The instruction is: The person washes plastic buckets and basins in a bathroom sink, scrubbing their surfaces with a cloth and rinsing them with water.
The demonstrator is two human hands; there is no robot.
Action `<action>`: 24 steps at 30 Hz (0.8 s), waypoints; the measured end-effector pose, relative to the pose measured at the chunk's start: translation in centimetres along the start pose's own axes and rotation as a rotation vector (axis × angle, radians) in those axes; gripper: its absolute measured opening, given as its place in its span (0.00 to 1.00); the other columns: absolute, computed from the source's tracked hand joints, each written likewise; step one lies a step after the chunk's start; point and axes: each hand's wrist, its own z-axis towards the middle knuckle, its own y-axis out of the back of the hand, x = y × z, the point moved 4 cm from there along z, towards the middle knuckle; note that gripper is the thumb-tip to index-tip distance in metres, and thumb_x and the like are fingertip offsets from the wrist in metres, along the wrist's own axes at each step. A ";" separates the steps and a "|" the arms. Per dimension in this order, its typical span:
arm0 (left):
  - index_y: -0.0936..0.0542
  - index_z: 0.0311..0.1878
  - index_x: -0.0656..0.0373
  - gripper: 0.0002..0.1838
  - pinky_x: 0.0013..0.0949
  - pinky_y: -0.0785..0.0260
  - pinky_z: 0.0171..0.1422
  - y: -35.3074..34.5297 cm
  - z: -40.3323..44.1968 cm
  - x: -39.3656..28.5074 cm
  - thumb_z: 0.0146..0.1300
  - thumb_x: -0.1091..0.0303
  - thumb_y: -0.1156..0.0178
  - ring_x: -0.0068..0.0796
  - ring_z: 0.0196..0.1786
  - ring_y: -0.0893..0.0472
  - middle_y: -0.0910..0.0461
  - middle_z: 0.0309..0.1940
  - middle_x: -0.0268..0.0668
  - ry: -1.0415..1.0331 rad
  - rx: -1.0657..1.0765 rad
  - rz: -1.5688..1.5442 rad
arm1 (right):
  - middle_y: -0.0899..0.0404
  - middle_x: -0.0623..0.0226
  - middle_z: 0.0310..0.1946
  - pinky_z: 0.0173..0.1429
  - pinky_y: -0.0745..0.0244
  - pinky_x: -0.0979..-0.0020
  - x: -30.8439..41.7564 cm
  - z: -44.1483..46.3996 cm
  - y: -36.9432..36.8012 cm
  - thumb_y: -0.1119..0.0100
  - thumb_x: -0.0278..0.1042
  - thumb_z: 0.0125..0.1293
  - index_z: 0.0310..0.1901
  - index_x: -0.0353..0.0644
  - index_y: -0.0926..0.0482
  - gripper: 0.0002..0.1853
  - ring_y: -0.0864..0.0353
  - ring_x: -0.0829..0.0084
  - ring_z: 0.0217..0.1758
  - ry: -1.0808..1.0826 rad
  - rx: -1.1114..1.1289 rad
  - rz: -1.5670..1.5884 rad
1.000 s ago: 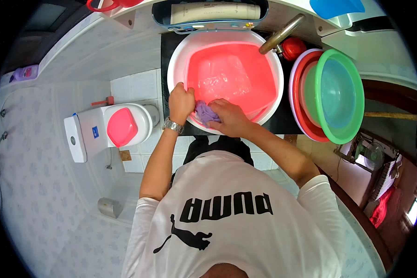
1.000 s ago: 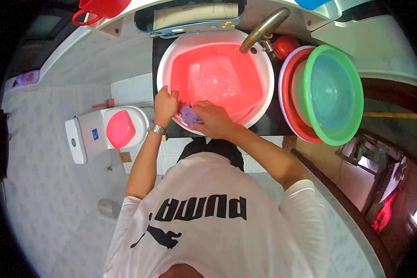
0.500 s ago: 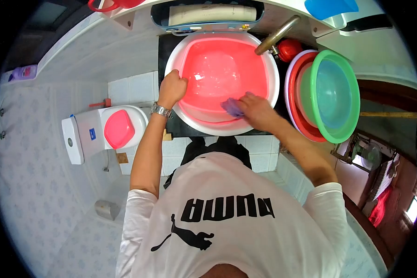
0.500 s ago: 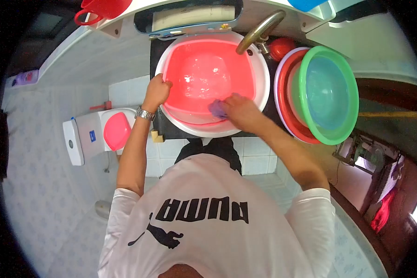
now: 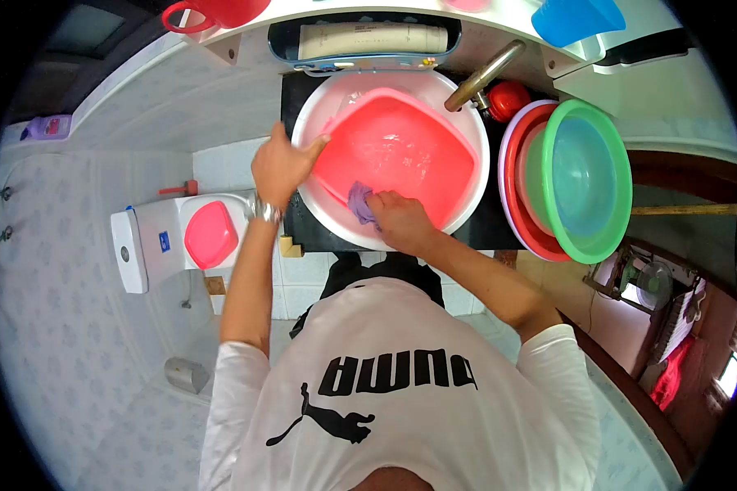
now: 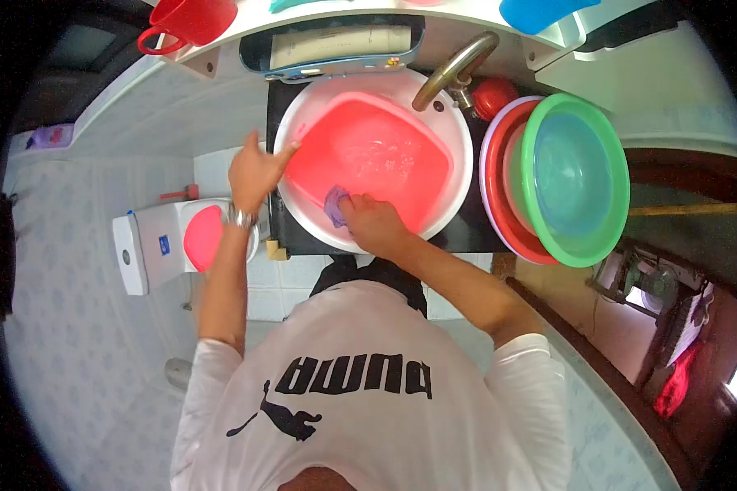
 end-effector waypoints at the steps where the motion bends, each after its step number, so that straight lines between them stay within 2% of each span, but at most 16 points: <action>1: 0.23 0.44 0.75 0.38 0.48 0.27 0.37 -0.8 -1.7 1.0 0.55 0.39 0.33 0.54 0.35 0.16 0.18 0.30 0.57 0.137 -0.083 -0.192 | 0.23 0.56 0.43 0.44 0.22 0.55 -0.2 0.2 -0.5 0.34 0.33 0.53 0.52 0.40 0.27 0.24 0.21 0.57 0.49 -0.074 0.006 0.016; 2: 0.23 0.35 0.70 0.35 0.47 0.27 0.34 -2.0 -3.8 2.1 0.56 0.38 0.34 0.54 0.32 0.17 0.18 0.26 0.54 0.275 -0.163 -0.385 | 0.23 0.56 0.43 0.44 0.22 0.55 -0.1 0.1 -0.7 0.34 0.33 0.53 0.52 0.40 0.27 0.24 0.21 0.57 0.49 -0.074 0.006 0.017; 3: 0.22 0.39 0.73 0.33 0.47 0.29 0.32 -3.9 -6.0 2.5 0.58 0.42 0.34 0.51 0.28 0.17 0.19 0.23 0.53 0.290 -0.220 -0.464 | 0.22 0.56 0.44 0.44 0.22 0.55 -0.2 0.2 -0.7 0.35 0.33 0.54 0.52 0.39 0.27 0.23 0.21 0.56 0.49 -0.087 -0.007 0.042; 4: 0.22 0.47 0.77 0.37 0.46 0.28 0.33 -5.6 -7.9 2.4 0.59 0.42 0.34 0.48 0.28 0.17 0.19 0.23 0.52 0.309 -0.116 -0.477 | 0.22 0.55 0.44 0.45 0.22 0.55 -0.3 0.4 -0.7 0.36 0.33 0.54 0.52 0.39 0.27 0.22 0.20 0.55 0.50 -0.102 -0.021 0.067; 5: 0.22 0.51 0.77 0.38 0.44 0.27 0.36 -8.9 -9.3 3.3 0.59 0.42 0.35 0.47 0.27 0.18 0.20 0.22 0.51 0.302 -0.110 -0.476 | 0.22 0.55 0.44 0.45 0.22 0.55 -0.4 0.3 -0.5 0.36 0.33 0.54 0.52 0.39 0.27 0.22 0.20 0.55 0.50 -0.100 -0.013 0.066; 6: 0.22 0.50 0.78 0.39 0.44 0.26 0.38 -13.9 -10.6 4.9 0.59 0.42 0.35 0.48 0.29 0.17 0.20 0.22 0.52 0.363 -0.098 -0.610 | 0.22 0.54 0.44 0.47 0.22 0.54 -0.8 0.0 0.1 0.38 0.32 0.56 0.51 0.38 0.27 0.20 0.20 0.54 0.50 -0.105 -0.048 0.063; 7: 0.21 0.44 0.78 0.38 0.45 0.26 0.38 -14.0 -11.5 3.6 0.59 0.41 0.35 0.49 0.30 0.17 0.20 0.22 0.52 0.513 0.062 -0.789 | 0.22 0.52 0.43 0.49 0.22 0.53 -1.5 0.1 0.7 0.40 0.32 0.58 0.50 0.37 0.27 0.19 0.20 0.52 0.50 -0.110 -0.091 0.055; 9: 0.22 0.39 0.77 0.36 0.45 0.26 0.37 -16.2 -12.0 2.7 0.59 0.41 0.34 0.47 0.28 0.17 0.19 0.22 0.53 0.486 0.194 -0.725 | 0.21 0.52 0.43 0.50 0.22 0.53 -2.7 -0.1 1.0 0.40 0.32 0.58 0.50 0.37 0.27 0.18 0.20 0.52 0.51 -0.150 -0.091 -0.011; 11: 0.23 0.37 0.76 0.35 0.45 0.26 0.36 -17.5 -11.0 2.9 0.59 0.41 0.34 0.47 0.27 0.17 0.19 0.22 0.53 0.470 0.171 -0.667 | 0.21 0.52 0.44 0.51 0.22 0.52 -3.7 -0.1 1.5 0.40 0.33 0.58 0.50 0.37 0.26 0.18 0.20 0.52 0.51 -0.192 -0.097 -0.079; 13: 0.23 0.35 0.74 0.34 0.45 0.26 0.35 -17.0 -9.8 2.1 0.59 0.42 0.34 0.47 0.26 0.17 0.20 0.22 0.52 0.446 0.151 -0.612 | 0.21 0.51 0.46 0.52 0.23 0.52 -4.2 -0.3 2.4 0.40 0.32 0.57 0.49 0.37 0.25 0.18 0.20 0.51 0.53 -0.297 0.036 -0.075; 15: 0.23 0.36 0.73 0.30 0.47 0.26 0.35 -16.2 -8.8 0.7 0.61 0.46 0.34 0.49 0.28 0.17 0.20 0.24 0.57 0.503 0.261 -0.795 | 0.21 0.51 0.46 0.52 0.23 0.52 -4.7 -0.8 2.8 0.39 0.32 0.57 0.49 0.37 0.25 0.18 0.20 0.51 0.52 -0.298 0.025 -0.080; 16: 0.23 0.36 0.73 0.30 0.47 0.26 0.35 -16.9 -8.3 0.5 0.61 0.46 0.34 0.49 0.28 0.17 0.20 0.24 0.57 0.502 0.259 -0.799 | 0.20 0.50 0.46 0.52 0.23 0.52 -4.9 -0.8 3.0 0.39 0.32 0.56 0.49 0.37 0.24 0.18 0.20 0.51 0.52 -0.294 0.015 -0.075; 18: 0.23 0.36 0.70 0.22 0.49 0.27 0.35 -18.9 -8.2 0.5 0.65 0.53 0.38 0.53 0.29 0.18 0.19 0.25 0.57 0.689 0.192 -1.031 | 0.20 0.50 0.45 0.53 0.23 0.53 -5.1 -1.0 3.0 0.39 0.32 0.56 0.50 0.37 0.24 0.19 0.20 0.51 0.52 -0.297 0.042 -0.041; 19: 0.23 0.36 0.70 0.22 0.49 0.27 0.35 -19.5 -8.3 0.6 0.65 0.53 0.38 0.53 0.29 0.18 0.19 0.25 0.57 0.689 0.196 -1.032 | 0.20 0.50 0.44 0.53 0.23 0.53 -5.3 -1.1 3.0 0.39 0.32 0.56 0.51 0.38 0.24 0.19 0.19 0.51 0.52 -0.302 0.070 -0.003; 21: 0.22 0.36 0.67 0.16 0.50 0.28 0.34 -17.8 -7.6 0.5 0.65 0.60 0.41 0.55 0.28 0.19 0.19 0.25 0.54 0.349 -0.119 -0.664 | 0.20 0.51 0.43 0.52 0.23 0.53 -5.2 -1.2 3.1 0.38 0.32 0.56 0.50 0.38 0.24 0.19 0.19 0.51 0.50 -0.282 0.065 0.029; 24: 0.21 0.36 0.66 0.14 0.51 0.30 0.34 -16.4 -6.8 0.5 0.64 0.62 0.42 0.56 0.28 0.20 0.19 0.23 0.51 0.323 -0.108 -0.720 | 0.20 0.51 0.41 0.51 0.24 0.53 -4.1 -0.9 3.0 0.38 0.33 0.57 0.49 0.38 0.24 0.18 0.19 0.50 0.48 -0.213 0.069 0.138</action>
